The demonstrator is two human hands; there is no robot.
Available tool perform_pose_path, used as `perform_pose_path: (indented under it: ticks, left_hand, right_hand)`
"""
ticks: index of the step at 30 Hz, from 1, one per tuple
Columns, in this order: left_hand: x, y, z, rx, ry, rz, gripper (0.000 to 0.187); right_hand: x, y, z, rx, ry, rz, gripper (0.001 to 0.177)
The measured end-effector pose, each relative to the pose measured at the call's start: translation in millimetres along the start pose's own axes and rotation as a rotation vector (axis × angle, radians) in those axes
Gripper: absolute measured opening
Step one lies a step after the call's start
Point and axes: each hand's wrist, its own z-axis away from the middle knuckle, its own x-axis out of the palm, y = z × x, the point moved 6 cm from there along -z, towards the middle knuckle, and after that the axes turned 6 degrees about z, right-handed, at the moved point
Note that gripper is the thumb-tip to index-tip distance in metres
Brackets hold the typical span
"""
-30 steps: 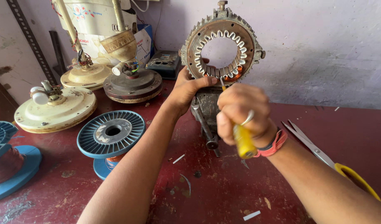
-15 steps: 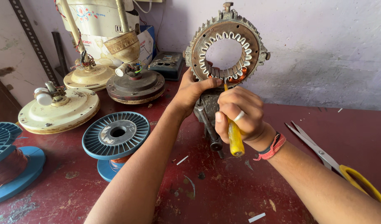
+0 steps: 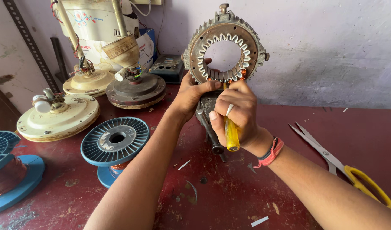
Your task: The person uses a yellow-handled screwdriver to adjust copper windings inside a motor stator held in a bench vise. They rotate the stator to access different slots and continue prying and seating the windings throughout the clip.
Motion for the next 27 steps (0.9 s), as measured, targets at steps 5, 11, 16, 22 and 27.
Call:
perform_pose_path:
  ticks: [5,11,16,22,27]
  left_hand:
    - [-1.8,2.9,-0.1,0.014,0.011,-0.097,0.078]
    - [-3.7,0.4,-3.5,0.004,0.022,-0.147,0.072]
    - [0.0,3.1,-0.9,-0.026,0.029,-0.068,0.072]
    - [2.9,5.0,1.5,-0.012,-0.020,-0.065,0.062]
    - [-2.2,1.1,-2.2,-0.033,0.001,-0.104,0.058]
  right_hand:
    - [0.6,-2.1,0.1,0.032,0.055,-0.256,0.025]
    - [0.9,-1.7,11.9,0.097,0.138,-0.398,0.028]
    - [-0.3,0.7,10.4,0.218,0.215,-0.394,0.026]
    - [-5.5,-16.6,4.3,0.091,0.155,-0.323,0.027]
    - [-10.7,-11.1,6.6,0.236,0.296,-0.439,0.026]
